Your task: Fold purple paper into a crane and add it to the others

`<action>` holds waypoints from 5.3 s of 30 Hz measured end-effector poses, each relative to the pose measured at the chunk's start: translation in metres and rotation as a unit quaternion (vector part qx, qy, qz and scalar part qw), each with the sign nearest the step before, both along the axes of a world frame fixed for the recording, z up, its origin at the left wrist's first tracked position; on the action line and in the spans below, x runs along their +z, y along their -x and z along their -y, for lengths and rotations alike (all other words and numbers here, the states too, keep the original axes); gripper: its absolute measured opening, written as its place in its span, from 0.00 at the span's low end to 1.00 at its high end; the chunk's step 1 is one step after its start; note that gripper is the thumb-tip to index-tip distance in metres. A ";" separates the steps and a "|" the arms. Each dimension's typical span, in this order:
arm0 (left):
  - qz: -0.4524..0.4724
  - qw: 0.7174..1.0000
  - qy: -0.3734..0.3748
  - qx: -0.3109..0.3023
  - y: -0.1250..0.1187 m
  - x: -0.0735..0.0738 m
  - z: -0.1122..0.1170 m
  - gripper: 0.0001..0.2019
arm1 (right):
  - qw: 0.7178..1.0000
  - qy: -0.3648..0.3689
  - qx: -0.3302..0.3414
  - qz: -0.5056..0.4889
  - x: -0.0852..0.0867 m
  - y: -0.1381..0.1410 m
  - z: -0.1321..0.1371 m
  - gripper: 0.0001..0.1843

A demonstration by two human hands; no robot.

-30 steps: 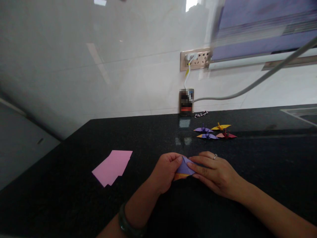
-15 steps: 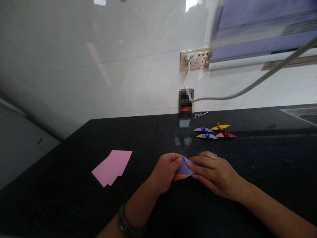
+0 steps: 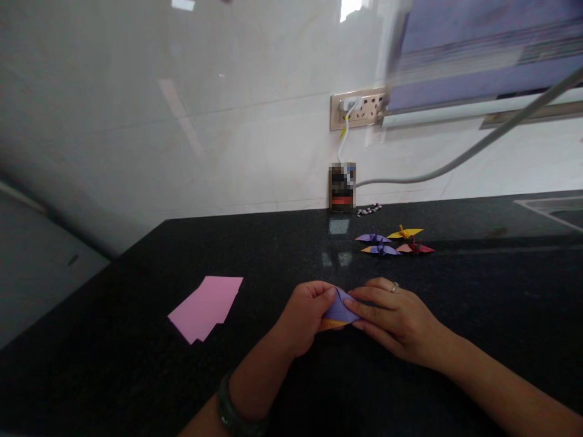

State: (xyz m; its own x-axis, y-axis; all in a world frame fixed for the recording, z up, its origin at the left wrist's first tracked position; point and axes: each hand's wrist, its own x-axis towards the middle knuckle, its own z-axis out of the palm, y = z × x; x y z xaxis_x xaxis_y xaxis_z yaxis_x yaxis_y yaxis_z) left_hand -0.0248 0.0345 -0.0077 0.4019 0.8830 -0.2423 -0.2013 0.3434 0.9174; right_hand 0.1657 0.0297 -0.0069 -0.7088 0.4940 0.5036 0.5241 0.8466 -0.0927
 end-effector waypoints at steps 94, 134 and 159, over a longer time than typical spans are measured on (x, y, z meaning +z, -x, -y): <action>-0.143 0.987 -0.036 0.064 -0.014 0.001 0.007 0.09 | 0.760 0.590 -0.097 -0.254 -0.015 0.014 0.000 0.11; 0.009 0.987 -0.004 0.157 -0.006 0.001 -0.001 0.12 | 0.748 0.563 -0.119 -0.330 -0.001 0.010 0.001 0.17; -0.035 0.997 0.009 0.073 -0.009 -0.001 0.004 0.10 | 0.863 0.390 -0.079 -0.310 -0.004 0.006 0.006 0.19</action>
